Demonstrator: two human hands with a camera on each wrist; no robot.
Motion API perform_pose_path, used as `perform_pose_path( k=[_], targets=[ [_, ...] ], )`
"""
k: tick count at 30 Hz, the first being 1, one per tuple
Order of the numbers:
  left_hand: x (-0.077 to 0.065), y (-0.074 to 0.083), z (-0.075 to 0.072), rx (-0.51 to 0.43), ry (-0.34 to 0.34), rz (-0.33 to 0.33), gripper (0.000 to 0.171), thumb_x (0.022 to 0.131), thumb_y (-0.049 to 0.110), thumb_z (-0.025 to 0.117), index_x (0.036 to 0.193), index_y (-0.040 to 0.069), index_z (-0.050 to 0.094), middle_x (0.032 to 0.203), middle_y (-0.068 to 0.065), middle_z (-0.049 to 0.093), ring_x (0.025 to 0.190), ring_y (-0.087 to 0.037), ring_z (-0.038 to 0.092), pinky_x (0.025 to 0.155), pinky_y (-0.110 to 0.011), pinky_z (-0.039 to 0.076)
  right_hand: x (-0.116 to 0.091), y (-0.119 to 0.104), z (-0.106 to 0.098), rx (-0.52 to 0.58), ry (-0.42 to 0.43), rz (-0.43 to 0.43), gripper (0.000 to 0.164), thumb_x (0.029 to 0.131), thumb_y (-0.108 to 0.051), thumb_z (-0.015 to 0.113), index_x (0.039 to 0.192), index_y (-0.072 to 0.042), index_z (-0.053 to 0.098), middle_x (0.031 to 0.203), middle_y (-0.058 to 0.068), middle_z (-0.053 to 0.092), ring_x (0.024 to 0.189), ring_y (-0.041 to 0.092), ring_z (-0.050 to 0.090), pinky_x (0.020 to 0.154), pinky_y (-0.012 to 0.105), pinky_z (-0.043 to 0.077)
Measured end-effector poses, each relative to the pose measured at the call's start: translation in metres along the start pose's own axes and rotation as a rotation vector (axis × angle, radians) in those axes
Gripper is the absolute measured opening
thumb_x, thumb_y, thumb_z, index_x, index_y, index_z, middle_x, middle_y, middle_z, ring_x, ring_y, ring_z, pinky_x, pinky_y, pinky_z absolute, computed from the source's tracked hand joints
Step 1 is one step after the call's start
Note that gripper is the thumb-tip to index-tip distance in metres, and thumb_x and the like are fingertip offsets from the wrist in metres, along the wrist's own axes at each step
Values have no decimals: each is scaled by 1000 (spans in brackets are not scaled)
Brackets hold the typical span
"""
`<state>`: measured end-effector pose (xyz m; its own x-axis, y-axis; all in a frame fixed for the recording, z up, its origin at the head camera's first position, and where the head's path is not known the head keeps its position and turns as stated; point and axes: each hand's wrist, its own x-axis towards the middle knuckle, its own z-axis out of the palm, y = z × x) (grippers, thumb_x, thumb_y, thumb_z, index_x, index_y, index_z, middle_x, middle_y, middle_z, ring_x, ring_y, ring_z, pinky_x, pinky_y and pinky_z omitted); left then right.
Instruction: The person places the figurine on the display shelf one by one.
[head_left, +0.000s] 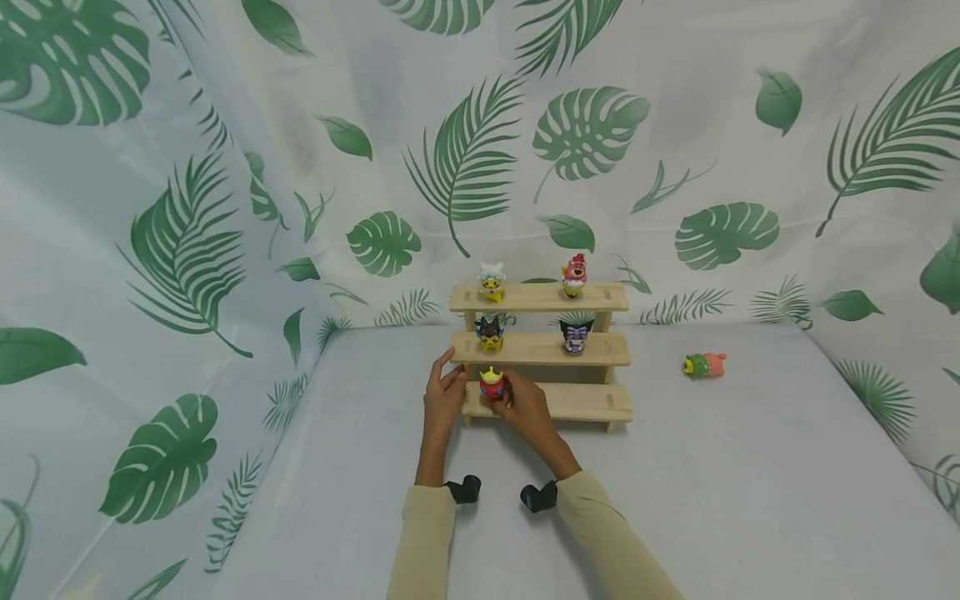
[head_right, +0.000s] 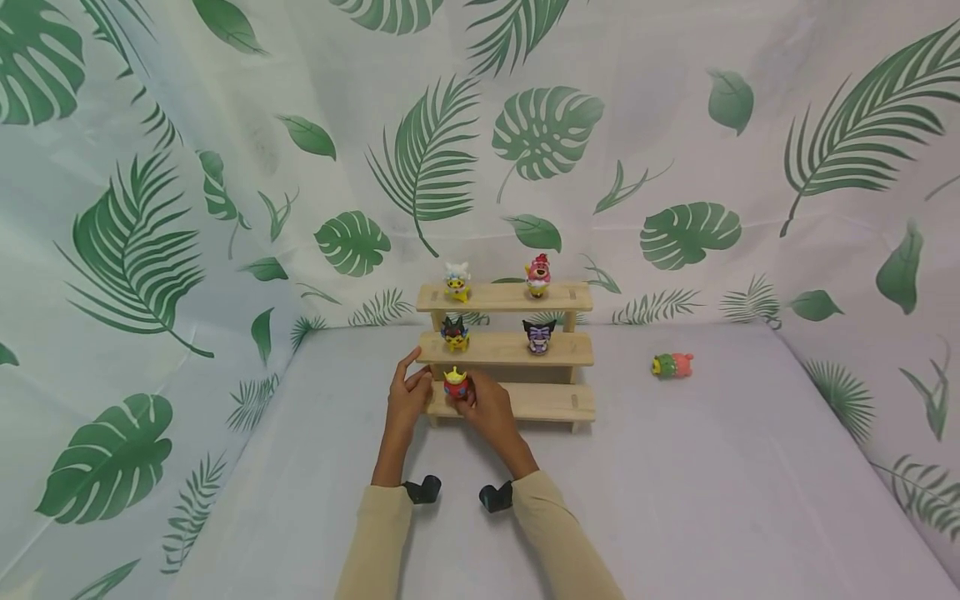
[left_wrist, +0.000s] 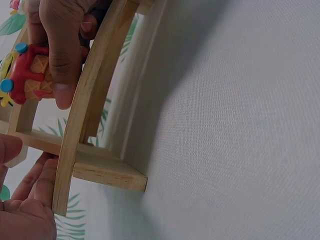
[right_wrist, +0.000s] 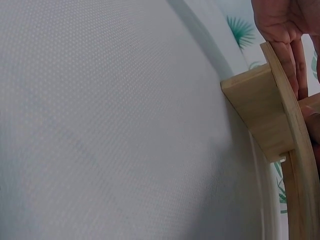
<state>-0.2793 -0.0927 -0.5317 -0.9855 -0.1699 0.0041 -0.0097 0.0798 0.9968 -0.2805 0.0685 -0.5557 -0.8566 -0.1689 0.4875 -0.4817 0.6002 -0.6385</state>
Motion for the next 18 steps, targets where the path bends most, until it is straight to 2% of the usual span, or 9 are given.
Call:
perform_pose_path(
  k=[6, 10, 13, 18],
  targets=[
    [-12, 25, -4, 4, -32, -4, 52, 99, 9, 56, 148, 19, 43, 131, -19, 62, 121, -31, 61, 94, -40, 49, 0, 1, 1, -7, 6, -9, 37, 75, -4, 82, 107, 0, 64, 79, 5, 64, 66, 11, 56, 60, 26, 46],
    [-18, 34, -6, 24, -34, -9, 52, 99, 9, 56, 148, 17, 43, 131, -19, 62, 120, -31, 61, 94, -41, 49, 0, 1, 1, -15, 13, -18, 36, 74, -3, 81, 105, -1, 63, 79, 6, 64, 65, 12, 55, 59, 26, 46],
    [-15, 30, -5, 17, -29, -9, 52, 99, 9, 56, 148, 18, 43, 131, -19, 62, 121, -31, 60, 96, -44, 48, 0, 0, 1, -16, 5, -9, 35, 74, -3, 81, 105, -1, 63, 79, 6, 63, 65, 12, 55, 60, 26, 46],
    [-3, 7, -2, -9, -10, 0, 51, 99, 15, 57, 147, 26, 44, 131, -16, 63, 122, -29, 60, 97, -45, 47, 1, -1, 0, -13, -13, 13, 37, 75, -3, 81, 107, 0, 63, 81, 6, 64, 66, 12, 54, 61, 26, 45]
  ],
)
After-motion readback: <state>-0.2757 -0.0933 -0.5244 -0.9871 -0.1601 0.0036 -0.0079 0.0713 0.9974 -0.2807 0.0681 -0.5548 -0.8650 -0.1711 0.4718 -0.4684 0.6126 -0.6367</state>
